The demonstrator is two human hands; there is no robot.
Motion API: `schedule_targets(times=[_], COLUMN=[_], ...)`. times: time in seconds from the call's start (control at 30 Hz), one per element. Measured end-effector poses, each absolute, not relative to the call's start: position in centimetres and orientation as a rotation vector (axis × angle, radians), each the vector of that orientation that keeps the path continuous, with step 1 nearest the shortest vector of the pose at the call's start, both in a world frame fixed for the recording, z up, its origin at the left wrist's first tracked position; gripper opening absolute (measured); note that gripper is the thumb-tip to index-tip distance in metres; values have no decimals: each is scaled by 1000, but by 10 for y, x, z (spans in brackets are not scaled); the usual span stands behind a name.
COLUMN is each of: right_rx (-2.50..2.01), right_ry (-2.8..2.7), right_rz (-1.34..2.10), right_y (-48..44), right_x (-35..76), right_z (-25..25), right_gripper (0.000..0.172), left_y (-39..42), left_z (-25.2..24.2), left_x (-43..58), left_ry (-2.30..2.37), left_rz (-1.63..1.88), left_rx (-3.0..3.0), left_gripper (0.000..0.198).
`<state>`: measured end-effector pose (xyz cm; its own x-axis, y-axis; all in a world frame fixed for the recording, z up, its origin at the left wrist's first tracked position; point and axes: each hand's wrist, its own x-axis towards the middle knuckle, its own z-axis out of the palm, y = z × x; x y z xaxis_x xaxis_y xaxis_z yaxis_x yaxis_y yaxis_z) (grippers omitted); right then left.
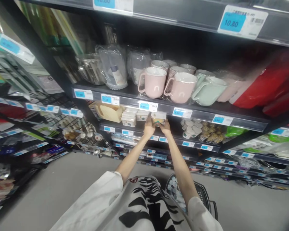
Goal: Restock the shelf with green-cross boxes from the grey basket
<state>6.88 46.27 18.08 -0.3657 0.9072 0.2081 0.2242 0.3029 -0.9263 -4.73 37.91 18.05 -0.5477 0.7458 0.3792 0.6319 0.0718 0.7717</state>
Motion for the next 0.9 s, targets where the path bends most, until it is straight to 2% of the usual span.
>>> schedule_targets(times=[0.2,0.53,0.9], right_rx=[-958,-753,-847], right_ry=[-1818,-1851,-1933], right_rz=[1148,1234,1077], right_y=[472,486,472], right_x=[69,69,69], right_z=[183,183,186], right_gripper=[67,81,78], left_y=[386,394,390], left_z=[179,176,179], left_x=[-48,-49,-50], left_ry=[2133,2077,2073], left_rz=[1384,1447,1429], left_rx=[1375,1364,1350], left_gripper=[83,81,84])
